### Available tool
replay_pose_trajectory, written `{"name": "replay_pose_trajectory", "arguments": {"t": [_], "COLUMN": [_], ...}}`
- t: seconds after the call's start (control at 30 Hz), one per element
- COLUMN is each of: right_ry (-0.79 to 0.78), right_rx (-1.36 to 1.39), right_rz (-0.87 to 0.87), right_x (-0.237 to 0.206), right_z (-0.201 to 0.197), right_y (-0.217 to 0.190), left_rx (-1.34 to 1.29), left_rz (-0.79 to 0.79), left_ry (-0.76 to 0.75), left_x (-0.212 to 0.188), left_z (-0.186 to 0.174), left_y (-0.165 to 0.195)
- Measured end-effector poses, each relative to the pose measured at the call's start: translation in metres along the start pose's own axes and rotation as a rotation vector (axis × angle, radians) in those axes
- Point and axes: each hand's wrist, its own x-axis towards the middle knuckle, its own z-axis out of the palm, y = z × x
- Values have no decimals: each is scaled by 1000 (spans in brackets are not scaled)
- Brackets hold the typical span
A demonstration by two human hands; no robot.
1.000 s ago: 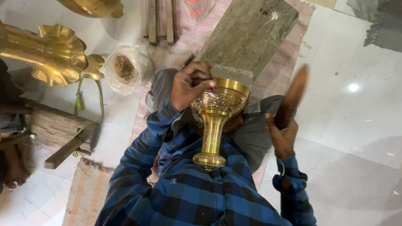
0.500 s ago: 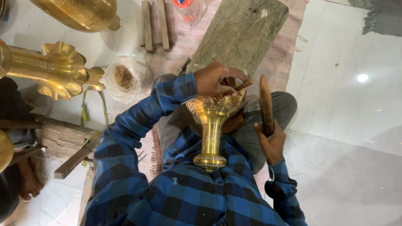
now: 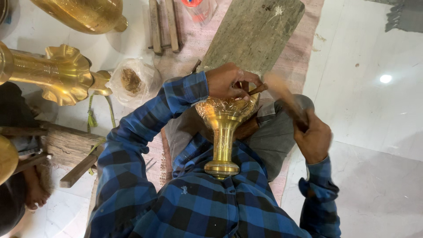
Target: The person sits on the floor holding a brass vase between their legs and engraves a decorative pattern into its surface. They hold a punch against the metal with one hand and strike it with a wooden mallet in the other, rotating the vase to work around the rim.
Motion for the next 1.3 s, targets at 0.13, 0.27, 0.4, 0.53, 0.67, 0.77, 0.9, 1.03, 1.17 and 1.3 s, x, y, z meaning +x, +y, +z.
{"name": "replay_pose_trajectory", "arguments": {"t": [0.13,0.27,0.4,0.53,0.67,0.77,0.9,1.03,1.17,1.3], "right_ry": [79,-86,-166,-136,-230,-254,-226,-324,-221,-311], "right_rx": [390,-437,-390,-196,-589,-512,-659,-778,-772,-98], "right_rz": [41,-69,91,60,-2,-22,-181,-204,-333,-252], "right_x": [2,-3,-14,-18,-7,9,31,57,78,92], "right_z": [3,6,9,12,11,9,-5,-22,-40,-40], "right_y": [-10,-5,6,12,8,0,-16,-36,-54,-75], "left_rx": [48,43,57,-119,-268,-217,-200,-239,-179,-156], "left_rz": [6,-2,129,124,-51,-24,-61,-34,-9,-88], "left_ry": [17,22,179,348,392,527,636,622,630,635], "left_x": [2,2,-6,-24,-50,-58,-58,-60,-61,-63], "left_z": [-2,3,7,8,20,34,48,48,47,50], "left_y": [0,0,-2,-1,5,7,5,5,10,13]}}
